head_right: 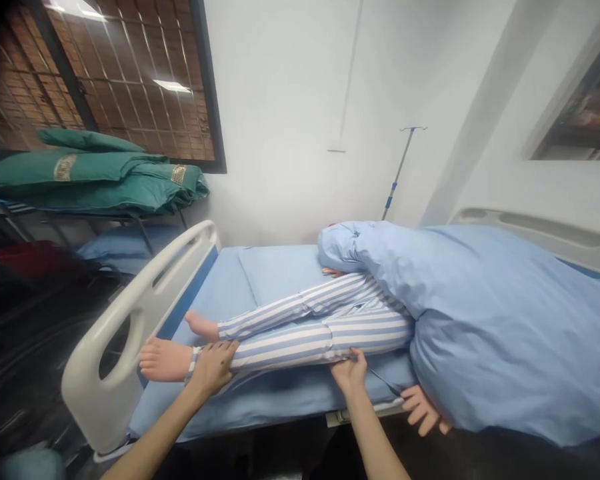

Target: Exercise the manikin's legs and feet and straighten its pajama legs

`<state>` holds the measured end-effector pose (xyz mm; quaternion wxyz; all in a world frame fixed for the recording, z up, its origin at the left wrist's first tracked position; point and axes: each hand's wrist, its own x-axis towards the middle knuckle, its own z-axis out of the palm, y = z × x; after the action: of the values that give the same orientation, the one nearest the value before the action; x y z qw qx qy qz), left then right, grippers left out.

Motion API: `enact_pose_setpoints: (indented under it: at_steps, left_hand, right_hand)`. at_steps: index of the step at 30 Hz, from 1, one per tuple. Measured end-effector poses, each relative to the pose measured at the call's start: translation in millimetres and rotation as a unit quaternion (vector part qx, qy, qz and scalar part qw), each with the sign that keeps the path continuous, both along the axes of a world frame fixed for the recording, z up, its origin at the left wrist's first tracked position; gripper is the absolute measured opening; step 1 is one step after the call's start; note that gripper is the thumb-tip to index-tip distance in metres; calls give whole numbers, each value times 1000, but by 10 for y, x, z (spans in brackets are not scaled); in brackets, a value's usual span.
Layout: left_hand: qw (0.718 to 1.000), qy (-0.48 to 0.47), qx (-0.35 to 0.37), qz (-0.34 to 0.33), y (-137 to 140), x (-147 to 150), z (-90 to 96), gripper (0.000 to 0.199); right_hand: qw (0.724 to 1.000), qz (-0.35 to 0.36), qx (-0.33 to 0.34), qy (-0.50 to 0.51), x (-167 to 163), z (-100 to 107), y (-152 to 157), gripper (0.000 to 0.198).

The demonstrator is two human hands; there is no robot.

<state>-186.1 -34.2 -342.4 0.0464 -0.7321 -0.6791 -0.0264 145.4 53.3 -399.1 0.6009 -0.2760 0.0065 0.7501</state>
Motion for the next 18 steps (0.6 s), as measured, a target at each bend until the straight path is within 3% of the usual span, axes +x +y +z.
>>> enact_pose_setpoints:
  at_steps: [3, 8, 13, 18]
  left_hand:
    - [1000, 6, -14, 13, -11, 2, -119, 53]
    - [998, -3, -43, 35, 12, 2, -495, 58]
    - [998, -13, -40, 49, 44, -15, -769, 60]
    - [998, -12, -41, 54, 55, -7, -780, 58]
  right_hand:
    - [1000, 6, 6, -10, -55, -257, 27, 12]
    - [999, 25, 4, -42, -48, -549, 69, 13]
    - [995, 33, 3, -91, -37, -581, 92, 15]
    - [983, 50, -1, -178, -35, -553, 38, 19]
